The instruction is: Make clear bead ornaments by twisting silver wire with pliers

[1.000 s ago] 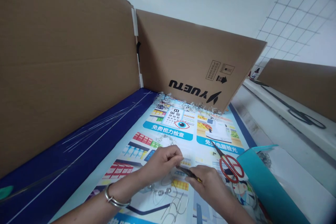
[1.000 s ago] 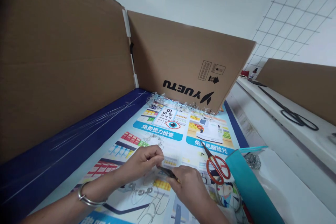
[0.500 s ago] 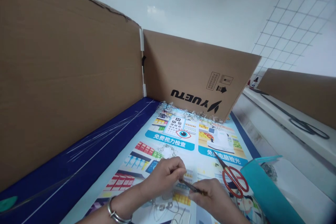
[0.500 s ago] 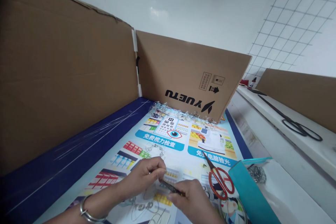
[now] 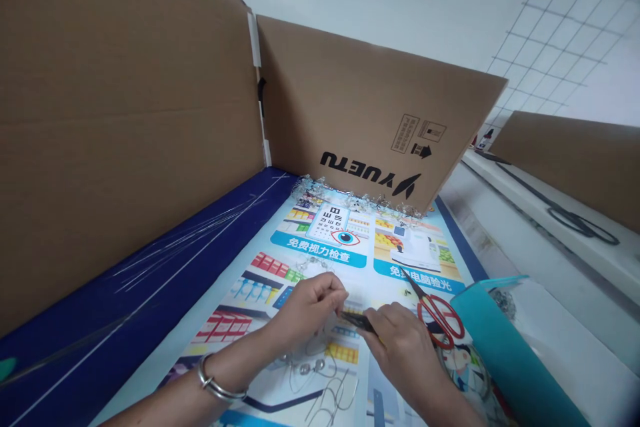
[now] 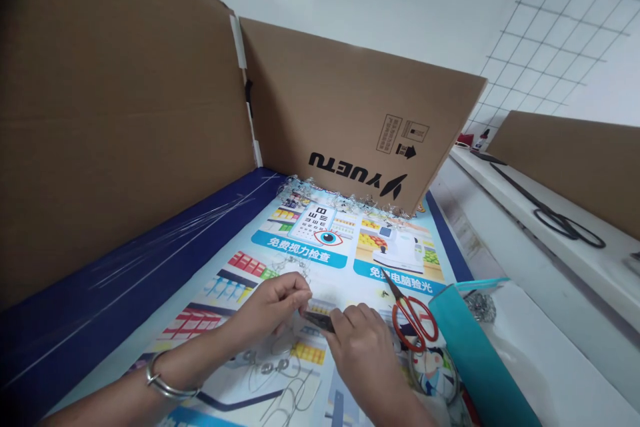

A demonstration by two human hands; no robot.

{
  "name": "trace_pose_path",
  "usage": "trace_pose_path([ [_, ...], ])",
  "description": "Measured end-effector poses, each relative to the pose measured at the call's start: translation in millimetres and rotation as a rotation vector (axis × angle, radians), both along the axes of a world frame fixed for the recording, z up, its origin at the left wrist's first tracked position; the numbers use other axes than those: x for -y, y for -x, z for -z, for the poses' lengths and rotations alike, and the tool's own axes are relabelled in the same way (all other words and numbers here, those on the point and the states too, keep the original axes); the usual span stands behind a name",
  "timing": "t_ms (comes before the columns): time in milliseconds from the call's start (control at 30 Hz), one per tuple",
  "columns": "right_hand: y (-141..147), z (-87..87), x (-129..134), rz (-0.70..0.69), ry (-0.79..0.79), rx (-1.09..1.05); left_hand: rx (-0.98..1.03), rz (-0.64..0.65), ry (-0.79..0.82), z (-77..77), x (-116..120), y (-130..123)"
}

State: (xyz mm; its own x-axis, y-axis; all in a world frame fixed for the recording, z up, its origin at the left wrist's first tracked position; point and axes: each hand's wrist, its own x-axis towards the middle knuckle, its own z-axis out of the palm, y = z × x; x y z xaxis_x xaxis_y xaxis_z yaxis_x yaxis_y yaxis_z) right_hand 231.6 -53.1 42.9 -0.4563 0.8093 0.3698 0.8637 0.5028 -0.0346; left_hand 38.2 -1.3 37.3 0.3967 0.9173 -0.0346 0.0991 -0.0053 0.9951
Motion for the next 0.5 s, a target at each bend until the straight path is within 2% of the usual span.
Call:
trace_pose_path([
  [500,-1.5,3.1,-1.0,-0.021,-0.098,0.066,0.003,-0.02,0.037,1.0,-0.5,-3.7],
])
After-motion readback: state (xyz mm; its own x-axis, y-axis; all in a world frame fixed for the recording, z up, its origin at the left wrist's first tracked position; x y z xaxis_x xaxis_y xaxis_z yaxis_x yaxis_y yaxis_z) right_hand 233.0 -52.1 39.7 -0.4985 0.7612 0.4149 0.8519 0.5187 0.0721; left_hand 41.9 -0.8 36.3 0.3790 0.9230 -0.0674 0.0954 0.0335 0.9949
